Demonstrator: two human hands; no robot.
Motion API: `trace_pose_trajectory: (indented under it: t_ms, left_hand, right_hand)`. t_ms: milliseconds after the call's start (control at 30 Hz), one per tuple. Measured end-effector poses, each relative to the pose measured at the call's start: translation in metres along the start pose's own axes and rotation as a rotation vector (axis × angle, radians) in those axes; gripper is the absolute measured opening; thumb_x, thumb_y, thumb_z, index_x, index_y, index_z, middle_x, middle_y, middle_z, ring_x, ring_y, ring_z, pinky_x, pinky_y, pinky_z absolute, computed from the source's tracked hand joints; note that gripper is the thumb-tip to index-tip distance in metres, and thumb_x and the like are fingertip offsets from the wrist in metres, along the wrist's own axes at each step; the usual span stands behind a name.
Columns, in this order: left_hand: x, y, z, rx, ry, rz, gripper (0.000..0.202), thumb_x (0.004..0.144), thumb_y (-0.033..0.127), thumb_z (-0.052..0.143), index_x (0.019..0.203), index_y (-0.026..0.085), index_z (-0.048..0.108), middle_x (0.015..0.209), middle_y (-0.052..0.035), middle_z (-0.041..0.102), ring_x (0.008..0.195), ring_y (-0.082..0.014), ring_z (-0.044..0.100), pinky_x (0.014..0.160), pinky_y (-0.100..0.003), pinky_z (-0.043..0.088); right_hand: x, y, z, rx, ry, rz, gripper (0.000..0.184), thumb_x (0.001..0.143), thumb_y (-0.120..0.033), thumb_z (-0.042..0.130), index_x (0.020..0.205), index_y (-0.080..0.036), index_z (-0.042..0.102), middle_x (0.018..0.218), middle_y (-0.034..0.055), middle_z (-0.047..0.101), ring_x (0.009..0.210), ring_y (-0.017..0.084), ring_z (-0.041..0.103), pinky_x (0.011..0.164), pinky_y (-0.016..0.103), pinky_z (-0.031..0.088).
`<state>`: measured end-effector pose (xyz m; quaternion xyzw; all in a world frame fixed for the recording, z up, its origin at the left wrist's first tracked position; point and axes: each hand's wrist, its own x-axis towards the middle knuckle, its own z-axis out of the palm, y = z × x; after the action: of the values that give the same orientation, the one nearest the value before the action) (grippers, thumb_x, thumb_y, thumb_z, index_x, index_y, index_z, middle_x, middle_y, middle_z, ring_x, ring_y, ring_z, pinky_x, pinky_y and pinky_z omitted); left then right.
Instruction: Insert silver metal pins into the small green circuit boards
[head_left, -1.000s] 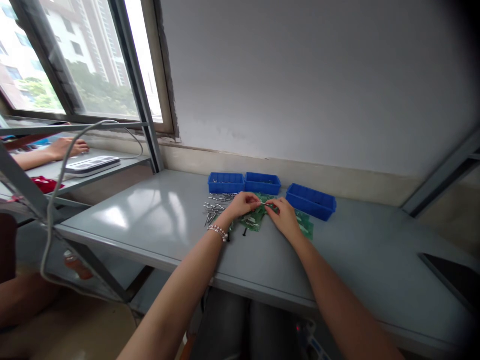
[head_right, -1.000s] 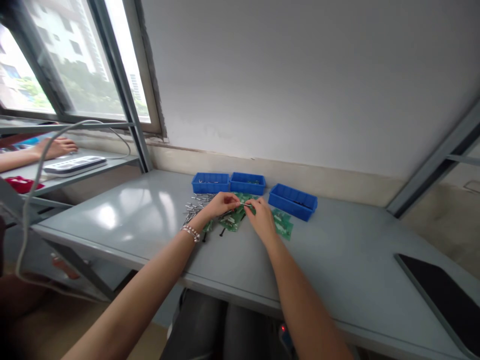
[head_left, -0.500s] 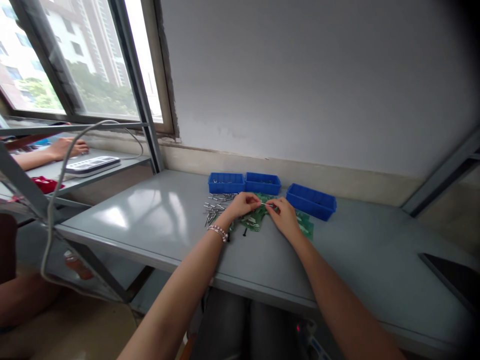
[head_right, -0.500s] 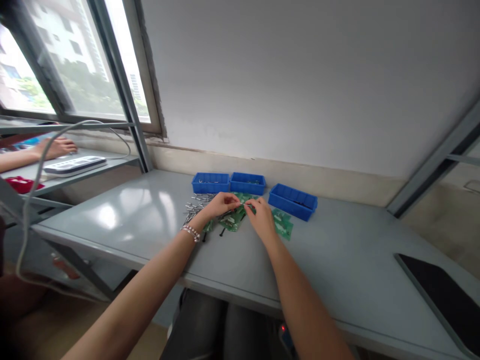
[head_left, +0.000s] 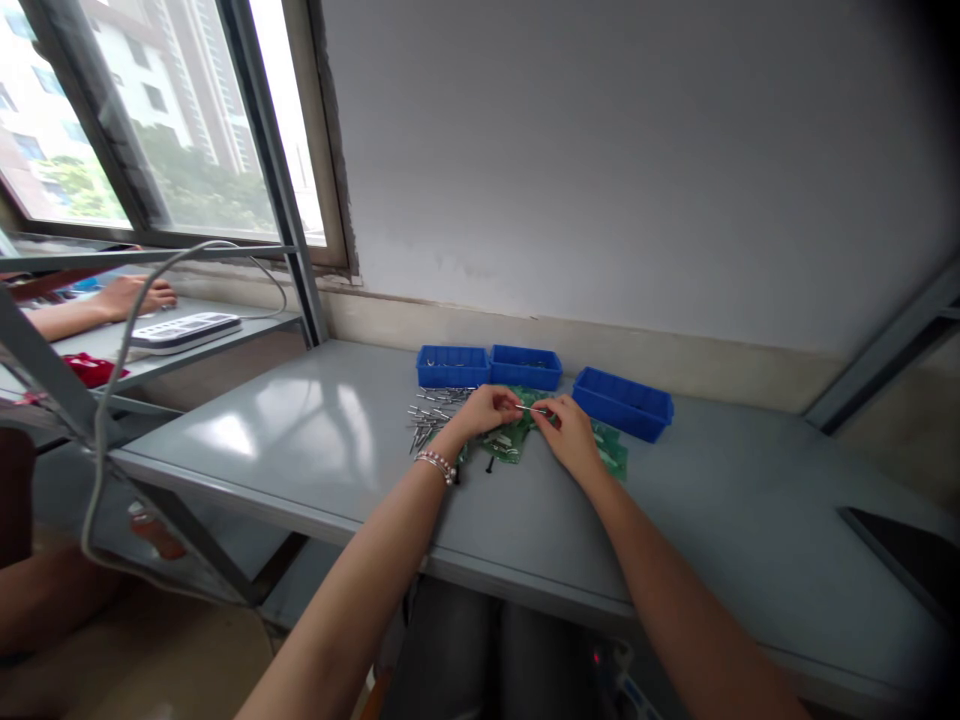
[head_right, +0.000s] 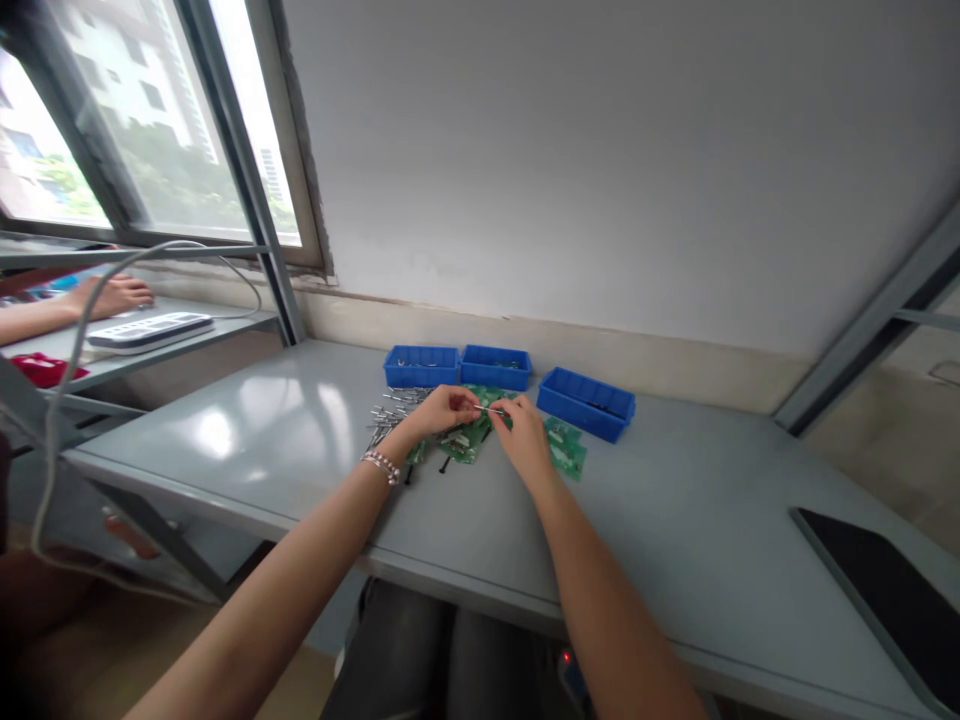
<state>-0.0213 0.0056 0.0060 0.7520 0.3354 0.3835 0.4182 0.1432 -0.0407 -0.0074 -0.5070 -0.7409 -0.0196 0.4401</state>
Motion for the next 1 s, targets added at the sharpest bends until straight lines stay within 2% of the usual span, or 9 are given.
trace_pose_trajectory:
  t_ms: [767, 1000]
  left_hand:
    - [-0.0003, 0.0005, 0.0001, 0.027, -0.003, 0.005, 0.015, 0.065, 0.021, 0.065, 0.073, 0.009, 0.063, 0.059, -0.0011, 0.058, 0.056, -0.0094, 0.051, 0.053, -0.019, 0.040]
    - [0.0011, -0.0019, 0.0006, 0.020, 0.003, 0.023, 0.014, 0.064, 0.018, 0.065, 0.074, 0.009, 0.063, 0.064, -0.0022, 0.059, 0.059, -0.0103, 0.052, 0.054, -0.020, 0.041]
  right_hand:
    - [-0.0002, 0.0011, 0.0012, -0.003, -0.009, -0.002, 0.019, 0.081, -0.028, 0.048, 0.081, -0.018, 0.064, 0.072, 0.0036, 0.050, 0.060, 0.015, 0.050, 0.060, 0.027, 0.041]
    - [-0.0003, 0.0026, 0.0017, 0.000, -0.016, -0.008, 0.018, 0.081, -0.026, 0.048, 0.081, -0.018, 0.064, 0.072, 0.0030, 0.049, 0.062, 0.015, 0.051, 0.060, 0.027, 0.041]
